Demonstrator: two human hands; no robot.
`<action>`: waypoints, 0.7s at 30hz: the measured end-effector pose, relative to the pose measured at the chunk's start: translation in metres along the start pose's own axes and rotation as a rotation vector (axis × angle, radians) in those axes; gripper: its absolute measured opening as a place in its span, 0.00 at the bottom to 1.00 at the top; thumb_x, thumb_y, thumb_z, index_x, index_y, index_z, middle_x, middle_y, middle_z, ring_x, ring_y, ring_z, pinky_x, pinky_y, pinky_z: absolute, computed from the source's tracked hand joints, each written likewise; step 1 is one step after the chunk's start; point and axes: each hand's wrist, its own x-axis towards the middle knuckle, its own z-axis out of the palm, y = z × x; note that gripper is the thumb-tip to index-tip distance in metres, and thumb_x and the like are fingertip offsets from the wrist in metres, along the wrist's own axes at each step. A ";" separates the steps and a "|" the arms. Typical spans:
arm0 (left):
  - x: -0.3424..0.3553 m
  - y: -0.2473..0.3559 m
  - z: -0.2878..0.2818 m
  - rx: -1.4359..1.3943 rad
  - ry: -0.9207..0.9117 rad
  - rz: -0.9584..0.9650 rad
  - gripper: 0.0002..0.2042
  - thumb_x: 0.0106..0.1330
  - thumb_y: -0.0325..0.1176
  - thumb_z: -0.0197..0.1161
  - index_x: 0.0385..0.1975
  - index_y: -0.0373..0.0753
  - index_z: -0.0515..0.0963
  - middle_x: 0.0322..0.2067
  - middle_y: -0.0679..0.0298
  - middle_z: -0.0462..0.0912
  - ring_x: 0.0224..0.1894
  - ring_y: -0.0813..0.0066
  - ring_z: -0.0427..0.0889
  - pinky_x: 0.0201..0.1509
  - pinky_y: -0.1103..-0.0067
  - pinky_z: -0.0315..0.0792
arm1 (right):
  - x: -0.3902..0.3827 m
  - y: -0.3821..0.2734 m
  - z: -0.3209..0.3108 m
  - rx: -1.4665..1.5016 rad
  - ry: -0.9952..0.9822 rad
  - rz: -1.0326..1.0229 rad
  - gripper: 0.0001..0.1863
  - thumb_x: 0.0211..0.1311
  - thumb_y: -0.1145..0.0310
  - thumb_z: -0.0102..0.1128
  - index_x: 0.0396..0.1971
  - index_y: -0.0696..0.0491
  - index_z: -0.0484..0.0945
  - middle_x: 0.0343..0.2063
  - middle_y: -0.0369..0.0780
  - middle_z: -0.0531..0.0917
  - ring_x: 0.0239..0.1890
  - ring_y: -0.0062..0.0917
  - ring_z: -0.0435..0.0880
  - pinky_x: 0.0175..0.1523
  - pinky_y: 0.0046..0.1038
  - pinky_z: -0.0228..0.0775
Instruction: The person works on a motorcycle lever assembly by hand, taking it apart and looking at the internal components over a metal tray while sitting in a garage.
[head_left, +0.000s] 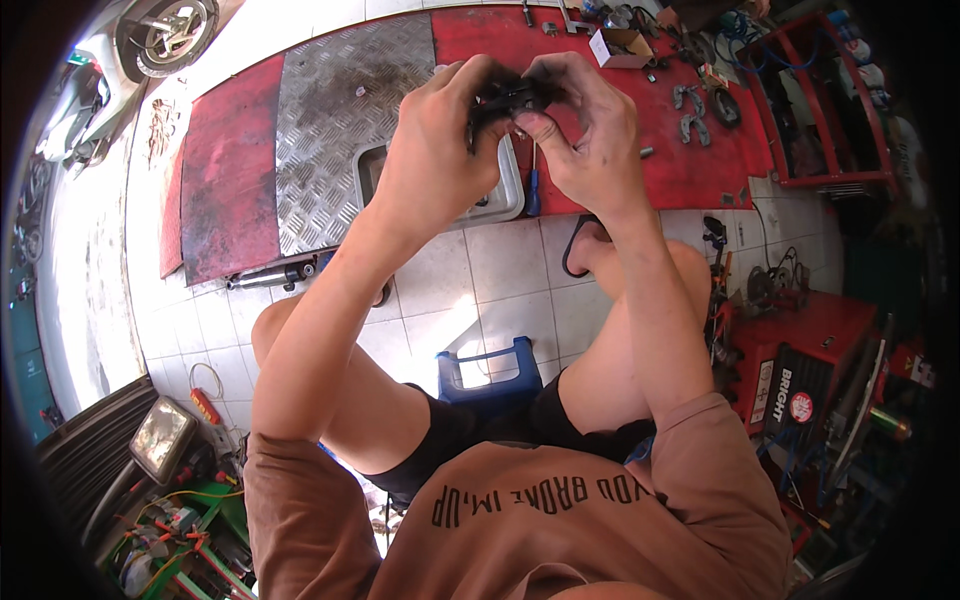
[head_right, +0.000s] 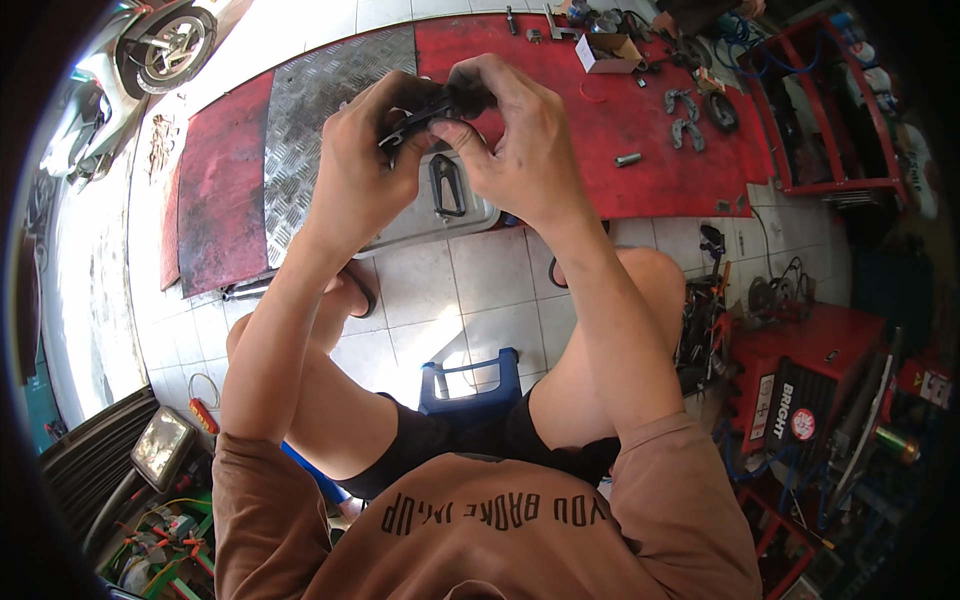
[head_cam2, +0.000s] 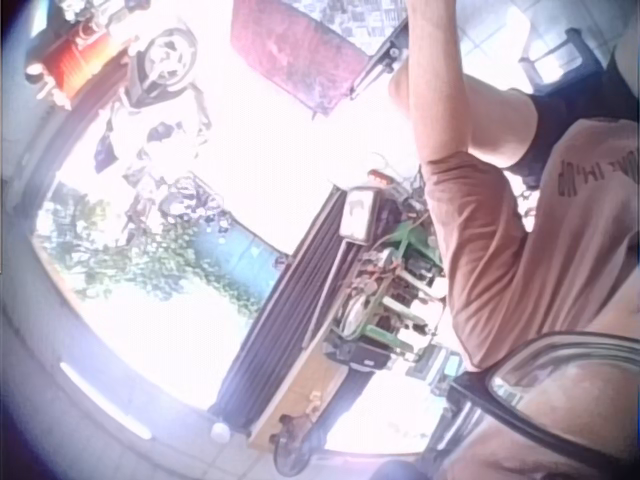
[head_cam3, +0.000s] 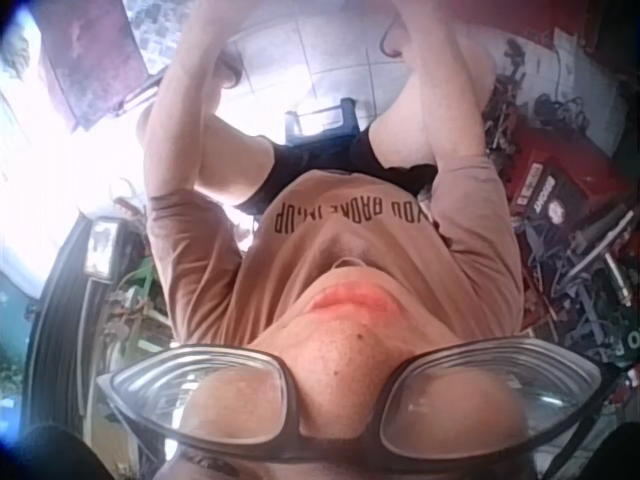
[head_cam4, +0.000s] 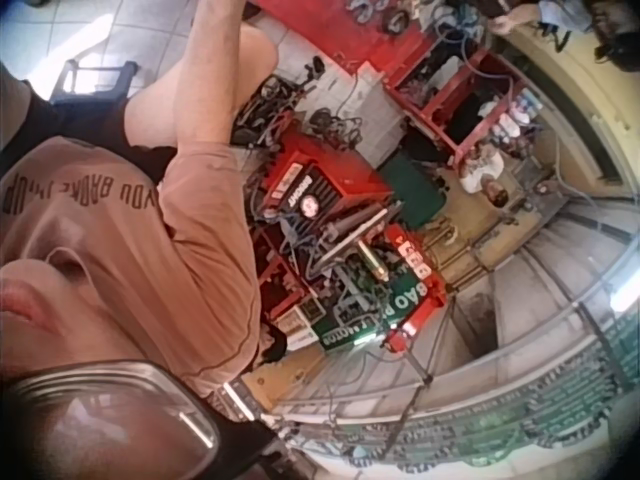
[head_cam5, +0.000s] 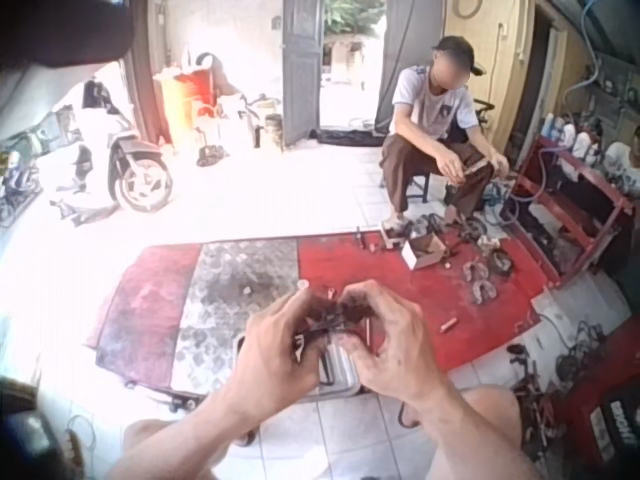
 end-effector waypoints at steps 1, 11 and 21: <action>0.000 -0.001 0.001 -0.022 -0.006 -0.007 0.12 0.55 0.17 0.60 0.39 0.32 0.74 0.32 0.55 0.81 0.29 0.67 0.81 0.33 0.78 0.73 | 0.000 0.001 0.001 0.022 0.000 0.017 0.17 0.47 0.72 0.70 0.36 0.59 0.73 0.28 0.44 0.81 0.31 0.32 0.84 0.39 0.29 0.75; 0.001 -0.005 0.001 -0.365 -0.027 -0.382 0.11 0.58 0.23 0.62 0.40 0.33 0.75 0.27 0.58 0.83 0.25 0.76 0.80 0.32 0.80 0.73 | -0.002 -0.001 -0.001 0.451 -0.101 0.497 0.12 0.59 0.71 0.64 0.39 0.61 0.75 0.31 0.37 0.82 0.33 0.17 0.81 0.37 0.20 0.75; 0.004 -0.011 -0.008 -0.375 -0.120 -0.380 0.13 0.62 0.24 0.62 0.45 0.31 0.73 0.34 0.63 0.81 0.30 0.82 0.79 0.31 0.85 0.71 | -0.003 -0.003 0.002 0.512 -0.059 0.549 0.10 0.59 0.77 0.60 0.40 0.63 0.76 0.32 0.39 0.82 0.33 0.17 0.81 0.37 0.20 0.76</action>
